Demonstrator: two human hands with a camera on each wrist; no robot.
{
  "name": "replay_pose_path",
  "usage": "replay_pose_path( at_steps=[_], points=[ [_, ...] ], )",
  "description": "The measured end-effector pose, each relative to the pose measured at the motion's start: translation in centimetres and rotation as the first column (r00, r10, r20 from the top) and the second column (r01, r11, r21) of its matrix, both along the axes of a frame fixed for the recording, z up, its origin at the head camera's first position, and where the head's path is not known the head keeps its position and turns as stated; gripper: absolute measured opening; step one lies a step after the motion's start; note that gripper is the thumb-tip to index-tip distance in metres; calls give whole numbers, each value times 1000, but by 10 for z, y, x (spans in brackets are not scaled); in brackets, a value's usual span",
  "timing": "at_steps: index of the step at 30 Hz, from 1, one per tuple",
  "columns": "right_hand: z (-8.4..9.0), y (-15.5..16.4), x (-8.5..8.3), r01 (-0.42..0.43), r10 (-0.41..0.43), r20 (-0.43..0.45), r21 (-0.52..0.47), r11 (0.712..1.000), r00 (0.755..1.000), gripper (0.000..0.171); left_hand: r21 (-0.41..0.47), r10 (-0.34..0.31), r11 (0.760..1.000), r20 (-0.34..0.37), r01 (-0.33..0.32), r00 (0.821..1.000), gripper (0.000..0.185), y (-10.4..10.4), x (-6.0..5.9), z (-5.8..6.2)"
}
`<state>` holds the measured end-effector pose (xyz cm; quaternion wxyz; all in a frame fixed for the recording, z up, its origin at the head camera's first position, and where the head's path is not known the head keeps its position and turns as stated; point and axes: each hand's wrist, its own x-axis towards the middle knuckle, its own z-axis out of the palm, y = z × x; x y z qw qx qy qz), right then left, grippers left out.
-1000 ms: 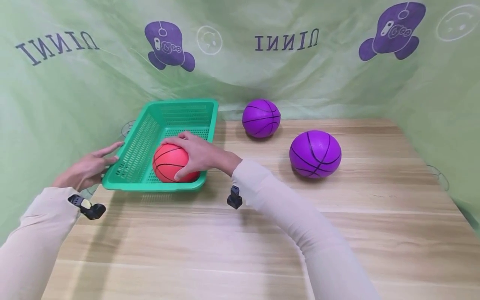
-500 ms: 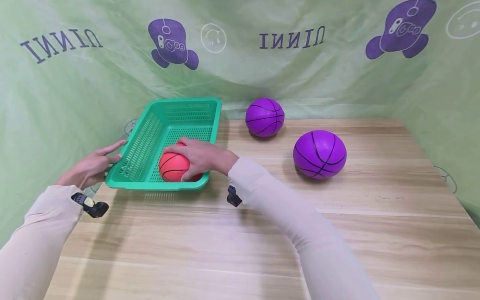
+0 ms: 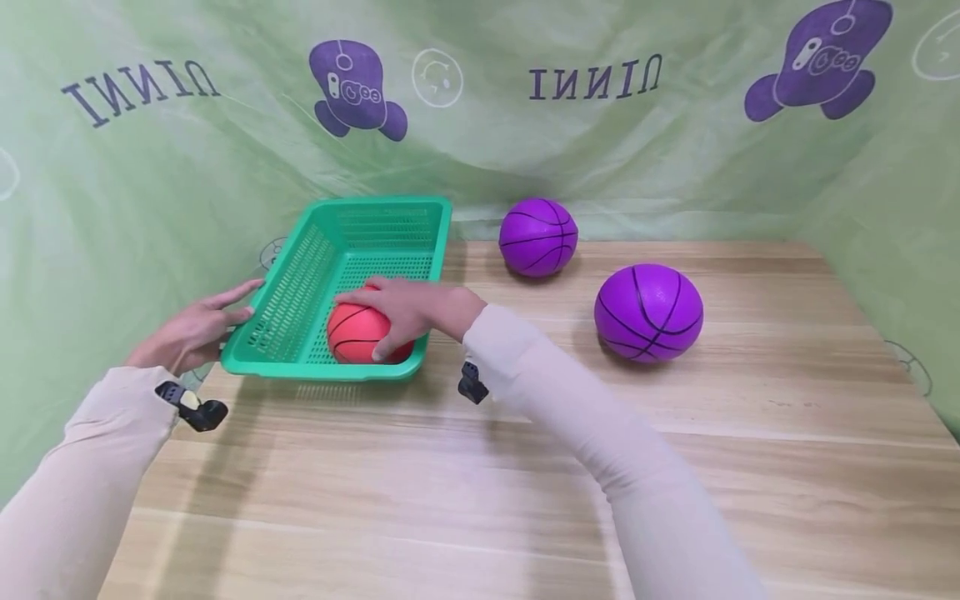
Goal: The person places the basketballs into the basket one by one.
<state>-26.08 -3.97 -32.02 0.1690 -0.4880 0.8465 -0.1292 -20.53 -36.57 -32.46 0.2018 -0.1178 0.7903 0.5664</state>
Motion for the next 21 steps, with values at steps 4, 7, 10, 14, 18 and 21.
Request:
replay_pose_path(
  at_steps=[4,7,10,14,18,21],
  points=[
    [8,8,-1,1,-1,21,5,1000,1000,89,-10,2,1000,1,-2,1000,62,3,0,2],
    [8,12,0,-4,4,19,-16,1000,1000,86,-12,16,1000,8,-16,1000,62,3,0,0],
    [6,17,2,-6,6,13,-36,999,1000,86,5,18,1000,18,-19,1000,62,3,0,-4],
    [6,24,5,-13,12,-2,-64,998,1000,87,17,8,1000,28,-9,1000,63,3,1,-8],
    [10,31,5,4,-4,-2,-102,995,1000,86,-12,-10,1000,13,10,1000,62,2,1,-5],
    [13,40,5,29,-29,3,-120,992,1000,84,-41,-16,999,1,16,1000,62,1,-1,-2]
  ],
)
